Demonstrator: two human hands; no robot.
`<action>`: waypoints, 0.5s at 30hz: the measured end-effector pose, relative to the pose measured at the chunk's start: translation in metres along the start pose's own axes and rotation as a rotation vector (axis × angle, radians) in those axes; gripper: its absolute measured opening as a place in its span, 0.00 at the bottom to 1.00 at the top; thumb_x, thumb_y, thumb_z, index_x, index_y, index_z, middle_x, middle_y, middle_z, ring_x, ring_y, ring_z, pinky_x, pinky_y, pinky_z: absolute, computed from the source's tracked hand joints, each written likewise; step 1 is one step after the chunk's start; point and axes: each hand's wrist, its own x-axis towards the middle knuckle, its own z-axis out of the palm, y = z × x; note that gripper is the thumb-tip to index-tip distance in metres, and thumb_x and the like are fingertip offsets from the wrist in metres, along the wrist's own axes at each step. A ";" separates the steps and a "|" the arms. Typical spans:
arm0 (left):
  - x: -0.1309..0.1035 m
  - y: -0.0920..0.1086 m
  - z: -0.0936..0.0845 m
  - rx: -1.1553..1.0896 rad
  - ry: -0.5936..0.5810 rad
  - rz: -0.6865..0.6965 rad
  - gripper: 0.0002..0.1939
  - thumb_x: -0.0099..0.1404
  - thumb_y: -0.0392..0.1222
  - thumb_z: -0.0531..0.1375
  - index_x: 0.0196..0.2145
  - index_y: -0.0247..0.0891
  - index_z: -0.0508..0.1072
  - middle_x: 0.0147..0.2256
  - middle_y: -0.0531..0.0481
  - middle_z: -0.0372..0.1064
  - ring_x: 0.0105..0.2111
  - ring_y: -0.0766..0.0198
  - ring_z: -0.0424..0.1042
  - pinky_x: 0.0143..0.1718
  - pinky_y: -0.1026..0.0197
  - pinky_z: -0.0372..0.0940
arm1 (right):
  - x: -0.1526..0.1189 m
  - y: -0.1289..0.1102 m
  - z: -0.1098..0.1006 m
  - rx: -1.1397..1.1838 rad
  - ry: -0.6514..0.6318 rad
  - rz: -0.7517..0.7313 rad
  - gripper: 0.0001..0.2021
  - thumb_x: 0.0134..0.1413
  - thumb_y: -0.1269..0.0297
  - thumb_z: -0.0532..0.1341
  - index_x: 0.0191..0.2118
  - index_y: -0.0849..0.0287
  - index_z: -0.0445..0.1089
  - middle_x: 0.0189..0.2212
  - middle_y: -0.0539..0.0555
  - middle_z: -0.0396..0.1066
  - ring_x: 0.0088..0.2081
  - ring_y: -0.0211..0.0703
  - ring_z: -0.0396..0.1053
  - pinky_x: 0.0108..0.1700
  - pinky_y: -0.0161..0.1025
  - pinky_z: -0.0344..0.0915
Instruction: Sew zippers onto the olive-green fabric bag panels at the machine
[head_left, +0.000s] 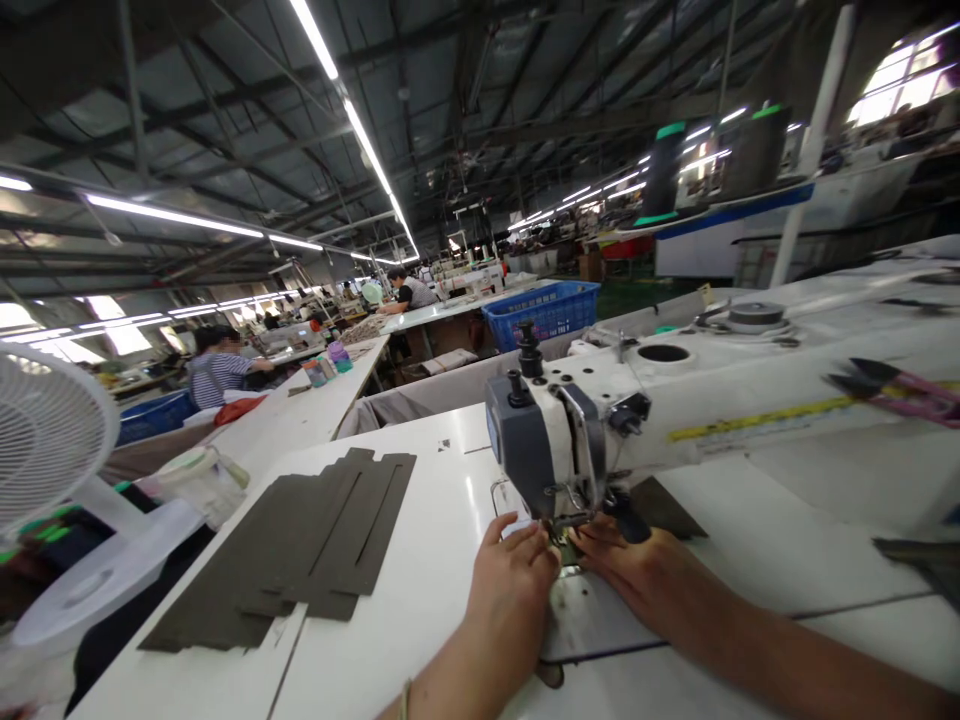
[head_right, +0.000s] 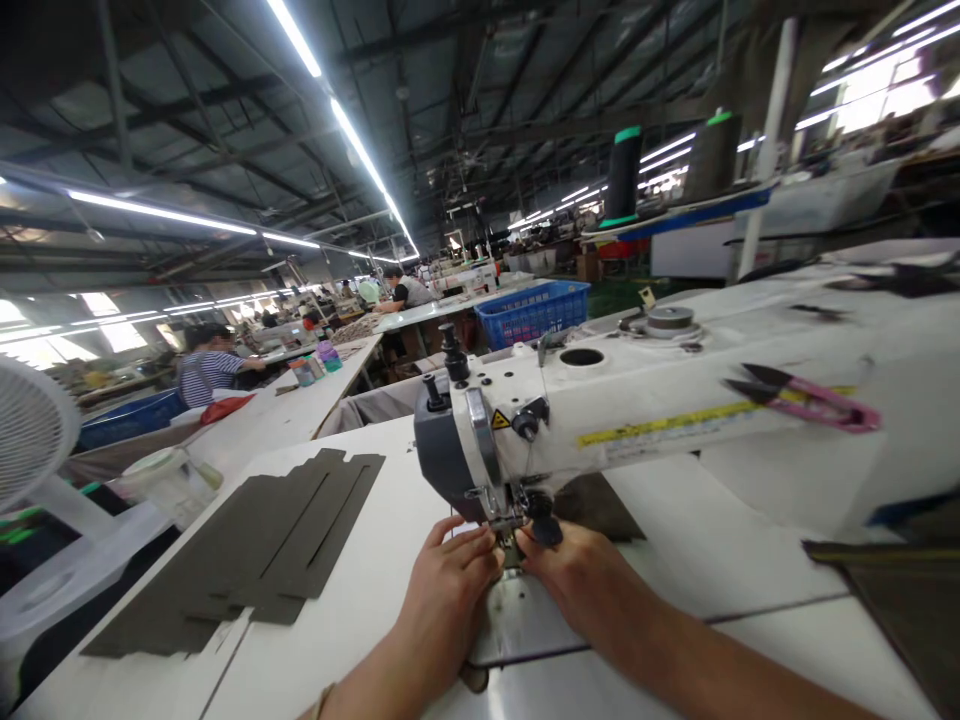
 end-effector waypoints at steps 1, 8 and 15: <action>0.000 0.000 0.001 0.000 0.011 -0.007 0.06 0.61 0.28 0.60 0.33 0.38 0.70 0.39 0.53 0.72 0.44 0.65 0.70 0.56 0.55 0.56 | -0.001 0.000 0.001 -0.004 -0.012 0.009 0.11 0.56 0.78 0.49 0.35 0.59 0.66 0.32 0.54 0.71 0.36 0.43 0.71 0.41 0.37 0.69; 0.000 0.005 -0.014 -0.027 0.114 -0.053 0.07 0.60 0.27 0.59 0.30 0.38 0.70 0.36 0.52 0.71 0.36 0.64 0.71 0.50 0.53 0.61 | -0.011 0.023 -0.020 -0.386 -0.015 -0.010 0.09 0.53 0.72 0.53 0.39 0.65 0.66 0.37 0.63 0.68 0.40 0.56 0.67 0.41 0.53 0.68; -0.008 0.055 -0.014 -0.101 0.192 0.302 0.21 0.68 0.47 0.54 0.52 0.29 0.64 0.47 0.40 0.67 0.48 0.56 0.67 0.53 0.52 0.61 | -0.063 -0.027 -0.042 -0.230 0.029 -0.010 0.15 0.46 0.78 0.48 0.38 0.60 0.65 0.31 0.57 0.70 0.29 0.48 0.70 0.29 0.39 0.70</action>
